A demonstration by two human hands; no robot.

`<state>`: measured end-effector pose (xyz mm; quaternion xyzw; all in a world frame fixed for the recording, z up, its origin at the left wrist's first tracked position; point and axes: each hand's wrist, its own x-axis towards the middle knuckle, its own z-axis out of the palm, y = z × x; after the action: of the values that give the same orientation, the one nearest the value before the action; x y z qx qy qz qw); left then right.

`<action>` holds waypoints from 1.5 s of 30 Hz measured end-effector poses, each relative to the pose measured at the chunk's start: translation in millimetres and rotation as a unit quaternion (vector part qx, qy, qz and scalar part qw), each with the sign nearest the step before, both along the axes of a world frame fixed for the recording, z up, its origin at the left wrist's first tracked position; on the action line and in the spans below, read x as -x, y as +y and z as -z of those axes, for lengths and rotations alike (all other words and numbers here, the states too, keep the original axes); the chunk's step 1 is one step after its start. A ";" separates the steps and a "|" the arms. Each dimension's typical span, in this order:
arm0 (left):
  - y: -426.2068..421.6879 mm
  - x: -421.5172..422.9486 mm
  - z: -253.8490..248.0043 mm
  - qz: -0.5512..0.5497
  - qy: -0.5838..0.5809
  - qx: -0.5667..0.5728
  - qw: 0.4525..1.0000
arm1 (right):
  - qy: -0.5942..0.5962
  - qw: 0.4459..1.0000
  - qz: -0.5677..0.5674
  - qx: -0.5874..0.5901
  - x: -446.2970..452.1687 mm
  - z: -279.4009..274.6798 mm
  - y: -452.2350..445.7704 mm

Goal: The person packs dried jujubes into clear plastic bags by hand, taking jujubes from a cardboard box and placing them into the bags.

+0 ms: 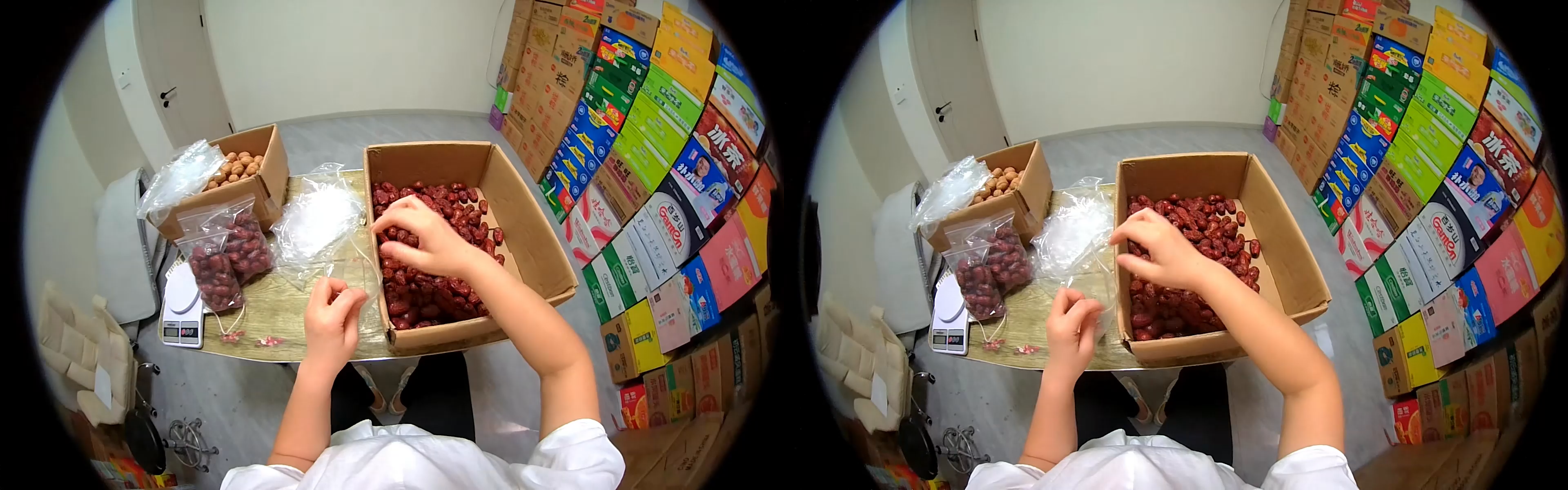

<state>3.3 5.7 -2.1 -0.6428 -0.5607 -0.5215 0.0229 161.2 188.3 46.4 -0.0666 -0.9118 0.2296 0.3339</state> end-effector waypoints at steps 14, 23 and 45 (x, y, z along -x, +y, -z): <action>-6.8 9.2 2.2 -0.016 0.002 0.003 1.000 | -0.388 0.915 -0.050 0.098 -14.2 16.2 14.1; -5.0 7.5 2.9 -0.018 0.010 0.006 1.000 | -0.570 0.817 -0.002 0.082 -21.4 19.3 15.8; -3.2 4.5 2.2 -0.012 0.017 0.007 1.000 | -0.549 0.819 -0.044 0.162 -17.1 15.5 9.9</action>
<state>-1.2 2.5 -4.3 -0.6447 -0.5719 -0.5060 0.0342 178.3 198.2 30.9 -0.1947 -0.8957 0.3138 -0.2477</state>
